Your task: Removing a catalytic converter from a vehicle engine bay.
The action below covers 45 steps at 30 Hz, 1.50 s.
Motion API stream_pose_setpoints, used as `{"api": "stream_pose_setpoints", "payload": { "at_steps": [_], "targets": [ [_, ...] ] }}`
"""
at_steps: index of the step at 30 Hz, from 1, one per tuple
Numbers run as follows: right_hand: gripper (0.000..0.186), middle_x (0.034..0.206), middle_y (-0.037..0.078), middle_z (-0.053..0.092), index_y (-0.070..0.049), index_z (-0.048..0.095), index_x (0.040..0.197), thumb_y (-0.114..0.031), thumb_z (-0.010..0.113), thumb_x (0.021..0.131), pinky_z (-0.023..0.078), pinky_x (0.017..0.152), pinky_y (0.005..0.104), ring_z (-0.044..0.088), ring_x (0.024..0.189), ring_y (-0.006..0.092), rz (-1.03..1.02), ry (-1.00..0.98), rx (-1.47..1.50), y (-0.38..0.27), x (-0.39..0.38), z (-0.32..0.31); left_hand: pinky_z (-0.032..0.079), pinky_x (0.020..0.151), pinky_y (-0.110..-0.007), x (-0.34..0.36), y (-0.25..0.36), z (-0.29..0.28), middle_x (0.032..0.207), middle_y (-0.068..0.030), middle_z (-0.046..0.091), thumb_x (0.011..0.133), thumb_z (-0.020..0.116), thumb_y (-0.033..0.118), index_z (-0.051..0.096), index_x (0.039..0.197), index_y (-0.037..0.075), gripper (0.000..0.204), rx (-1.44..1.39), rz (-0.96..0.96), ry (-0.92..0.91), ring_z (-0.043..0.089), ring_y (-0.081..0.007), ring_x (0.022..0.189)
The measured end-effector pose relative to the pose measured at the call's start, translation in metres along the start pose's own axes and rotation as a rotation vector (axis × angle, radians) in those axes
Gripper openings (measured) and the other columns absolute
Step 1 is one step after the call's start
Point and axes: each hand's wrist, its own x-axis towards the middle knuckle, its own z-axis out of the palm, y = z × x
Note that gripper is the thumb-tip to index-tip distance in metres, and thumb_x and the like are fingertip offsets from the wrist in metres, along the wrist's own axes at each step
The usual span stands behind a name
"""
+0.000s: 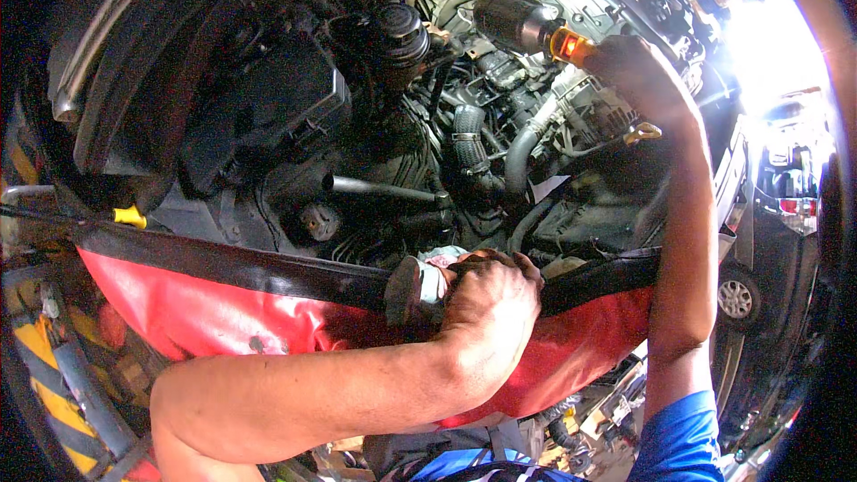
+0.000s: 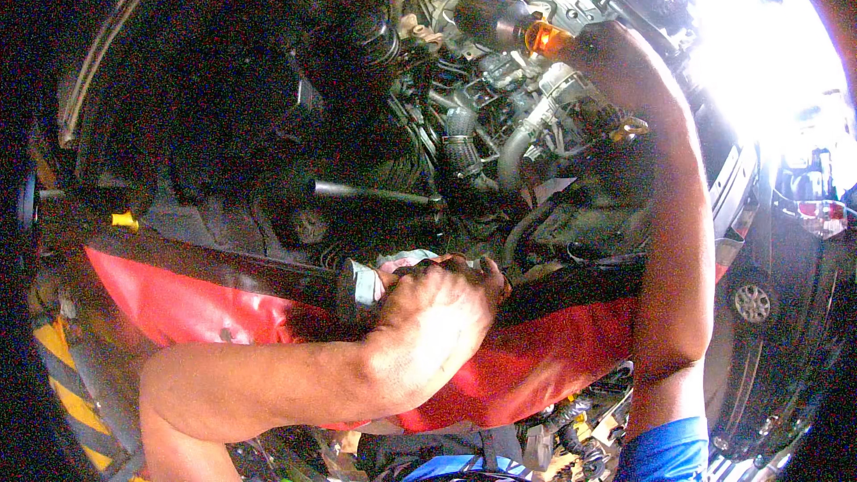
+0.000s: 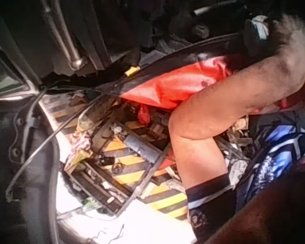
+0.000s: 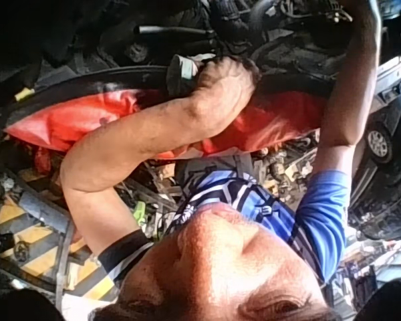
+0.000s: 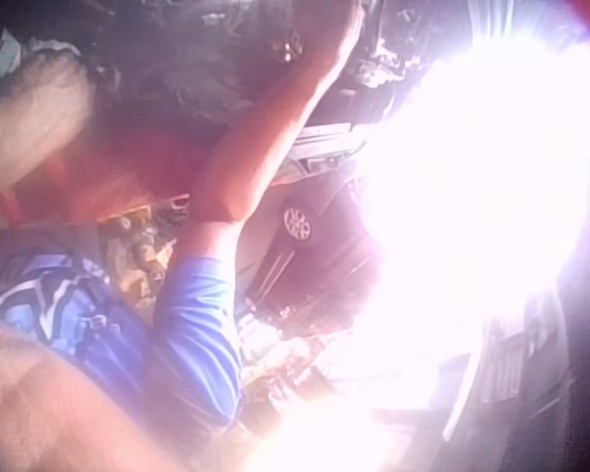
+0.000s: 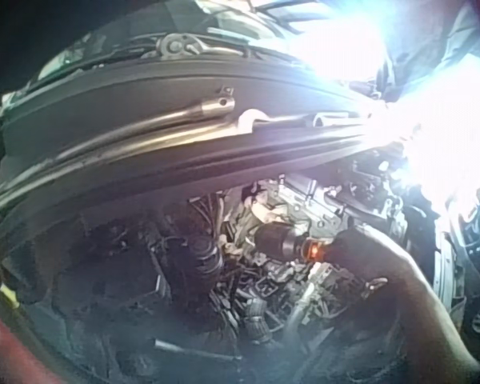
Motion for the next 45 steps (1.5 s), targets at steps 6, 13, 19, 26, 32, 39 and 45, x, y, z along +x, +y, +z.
{"api": "stream_pose_setpoints", "payload": {
  "at_steps": [6, 13, 19, 26, 32, 39, 45],
  "targets": [
    [0.047, 0.078, 0.022, 0.067, 0.001, 0.069, 0.09, -0.044, 0.06, 0.096, 0.05, 0.069, 0.0461, 0.067, 0.073, 0.0358, -0.037, 0.012, -0.191, 0.0, -0.002, -0.005, 0.058, 0.063, -0.037, -0.002, 0.003, -0.006, 0.095, -0.0135, 0.072, 0.089, 0.061, 0.017, 0.063, 0.122, 0.001, 0.037, 0.065, 0.036, 0.019, 0.07, -0.0234, 0.083],
    [0.025, 0.085, 0.015, 0.066, -0.002, 0.068, 0.09, -0.026, 0.059, 0.093, 0.051, 0.075, 0.0423, 0.065, 0.083, 0.0323, 0.03, -0.12, -0.293, -0.014, 0.001, -0.013, 0.058, 0.064, -0.039, 0.0, 0.001, -0.011, 0.098, -0.013, 0.072, 0.089, 0.06, 0.016, 0.061, 0.125, 0.001, 0.039, 0.085, 0.089, -0.076, 0.07, -0.0249, 0.086],
    [0.022, 0.082, 0.011, 0.067, -0.001, 0.069, 0.098, -0.022, 0.063, 0.094, 0.048, 0.07, 0.0398, 0.059, 0.07, 0.0234, -0.356, -0.109, -0.325, 0.013, 0.013, -0.016, 0.046, 0.049, -0.036, 0.015, 0.031, 0.048, 0.073, -0.0042, 0.063, 0.08, 0.061, 0.013, 0.062, 0.08, 0.014, 0.001, 0.064, -0.044, 0.071, 0.061, -0.0183, 0.065],
    [0.023, 0.08, 0.01, 0.065, 0.0, 0.068, 0.097, -0.023, 0.064, 0.094, 0.048, 0.069, 0.0387, 0.057, 0.071, 0.0201, -0.326, 0.028, 0.062, 0.026, -0.008, -0.033, 0.043, 0.086, -0.04, 0.0, 0.049, 0.029, 0.083, -0.006, 0.048, 0.086, 0.053, 0.024, 0.053, 0.083, 0.013, 0.012, 0.365, -0.242, 0.052, 0.051, -0.0263, 0.092],
    [0.025, 0.079, 0.009, 0.063, 0.0, 0.067, 0.096, -0.024, 0.064, 0.095, 0.047, 0.068, 0.0377, 0.055, 0.071, 0.0173, -0.14, 0.068, 0.173, 0.015, 0.007, -0.004, 0.044, 0.093, -0.043, -0.006, 0.026, -0.008, 0.097, -0.0056, 0.053, 0.083, 0.062, 0.023, 0.054, 0.092, 0.013, 0.016, 0.151, -0.147, -0.134, 0.051, -0.0242, 0.107],
    [0.024, 0.075, 0.006, 0.059, 0.0, 0.065, 0.092, -0.024, 0.068, 0.093, 0.045, 0.066, 0.0374, 0.05, 0.069, 0.0122, 0.155, 0.024, 0.2, -0.003, -0.001, 0.009, 0.048, 0.086, -0.039, -0.004, 0.011, 0.0, 0.094, -0.0054, 0.058, 0.086, 0.06, 0.019, 0.054, 0.108, 0.01, 0.025, 0.185, 0.007, -0.08, 0.058, -0.0224, 0.096],
    [0.026, 0.079, 0.011, 0.063, 0.0, 0.068, 0.094, -0.025, 0.071, 0.09, 0.047, 0.068, 0.0381, 0.058, 0.07, 0.0196, -0.591, 0.373, -0.198, 0.003, 0.002, -0.01, 0.052, 0.079, -0.035, -0.009, 0.002, -0.007, 0.092, -0.0052, 0.062, 0.088, 0.058, 0.016, 0.054, 0.121, 0.007, 0.034, 0.242, 0.079, -0.007, 0.063, -0.0208, 0.087]
  ]
}}
